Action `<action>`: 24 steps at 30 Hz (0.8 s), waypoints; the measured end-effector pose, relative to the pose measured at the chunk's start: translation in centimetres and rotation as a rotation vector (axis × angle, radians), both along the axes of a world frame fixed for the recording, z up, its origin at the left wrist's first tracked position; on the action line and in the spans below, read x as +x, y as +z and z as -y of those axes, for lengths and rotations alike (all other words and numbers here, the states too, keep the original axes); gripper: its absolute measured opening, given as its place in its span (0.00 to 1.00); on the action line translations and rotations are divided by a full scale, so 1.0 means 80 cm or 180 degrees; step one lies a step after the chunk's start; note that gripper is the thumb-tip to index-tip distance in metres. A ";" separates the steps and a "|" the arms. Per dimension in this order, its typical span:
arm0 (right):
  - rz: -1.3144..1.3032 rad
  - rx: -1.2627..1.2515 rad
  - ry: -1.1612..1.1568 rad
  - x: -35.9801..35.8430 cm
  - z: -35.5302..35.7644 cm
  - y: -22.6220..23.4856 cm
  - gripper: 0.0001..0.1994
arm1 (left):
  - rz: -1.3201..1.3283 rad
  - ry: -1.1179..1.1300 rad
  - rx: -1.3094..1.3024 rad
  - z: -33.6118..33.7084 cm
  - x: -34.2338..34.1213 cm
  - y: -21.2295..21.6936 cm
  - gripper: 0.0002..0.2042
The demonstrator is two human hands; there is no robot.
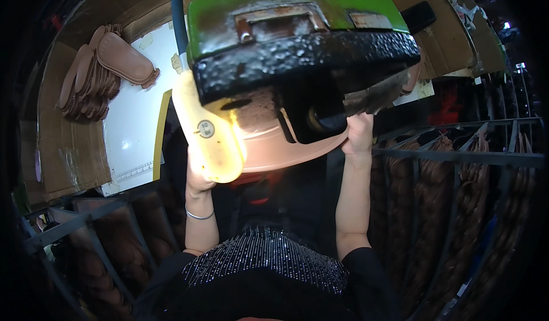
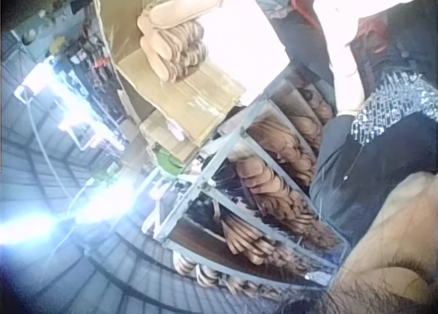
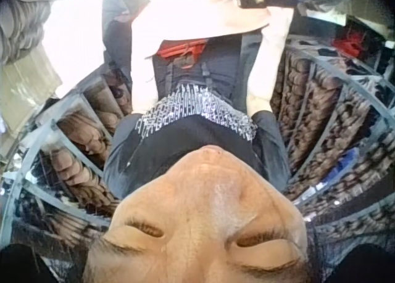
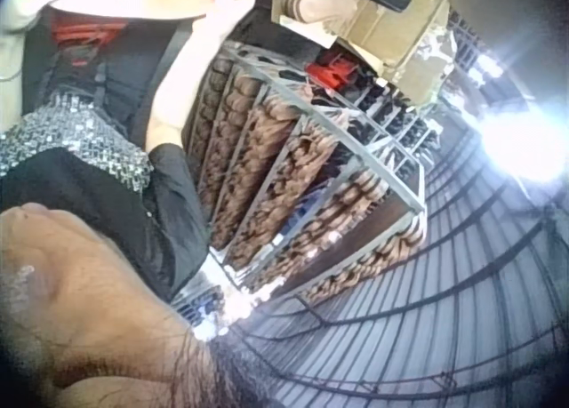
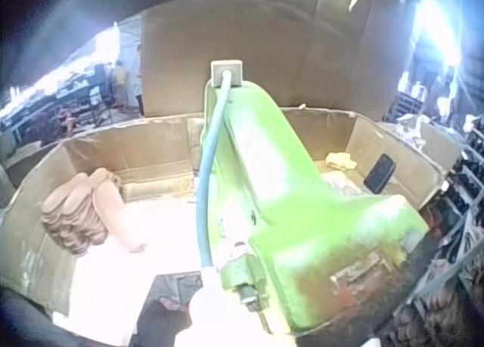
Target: Operate a specialized manufacturing machine to process and stack shoe sole components.
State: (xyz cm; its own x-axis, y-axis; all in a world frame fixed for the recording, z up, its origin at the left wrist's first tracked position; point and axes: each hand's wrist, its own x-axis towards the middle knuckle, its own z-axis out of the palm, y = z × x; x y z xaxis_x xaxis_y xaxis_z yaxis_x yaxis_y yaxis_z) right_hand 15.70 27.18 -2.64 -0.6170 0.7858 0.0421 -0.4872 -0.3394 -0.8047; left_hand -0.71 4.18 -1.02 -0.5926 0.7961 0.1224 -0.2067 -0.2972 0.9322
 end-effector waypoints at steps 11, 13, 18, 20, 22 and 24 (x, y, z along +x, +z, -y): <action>0.0263 0.0139 0.0114 -0.022 0.063 0.008 0.13 | 0.0041 0.0268 -0.0457 0.060 -0.021 -0.029 0.18; 0.0408 0.0161 0.0163 -0.028 0.072 0.010 0.15 | 0.0165 0.0317 -0.0557 0.075 -0.017 -0.035 0.18; 0.0465 0.0309 0.0229 -0.043 0.095 0.017 0.14 | 0.0242 0.0623 -0.0637 0.111 -0.002 -0.051 0.17; 0.0344 0.0657 0.0287 -0.048 0.101 0.013 0.07 | 0.0342 0.0551 -0.0637 0.126 -0.003 -0.064 0.14; 0.0418 0.0717 0.0309 -0.052 0.105 0.019 0.04 | 0.0184 0.0405 -0.0695 0.129 -0.004 -0.066 0.13; 0.0782 0.0781 0.0117 -0.056 0.110 0.026 0.04 | -0.0081 -0.0124 -0.1355 0.120 -0.003 -0.056 0.12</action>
State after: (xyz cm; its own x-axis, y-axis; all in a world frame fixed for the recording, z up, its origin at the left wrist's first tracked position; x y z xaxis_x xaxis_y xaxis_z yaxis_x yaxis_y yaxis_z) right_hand 11.22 18.40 -0.53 -0.6599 0.7477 0.0737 -0.2597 -0.1350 -0.9562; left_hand -0.95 -5.42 -5.53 -0.5622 0.8005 -0.2077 -0.1854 0.1227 0.9750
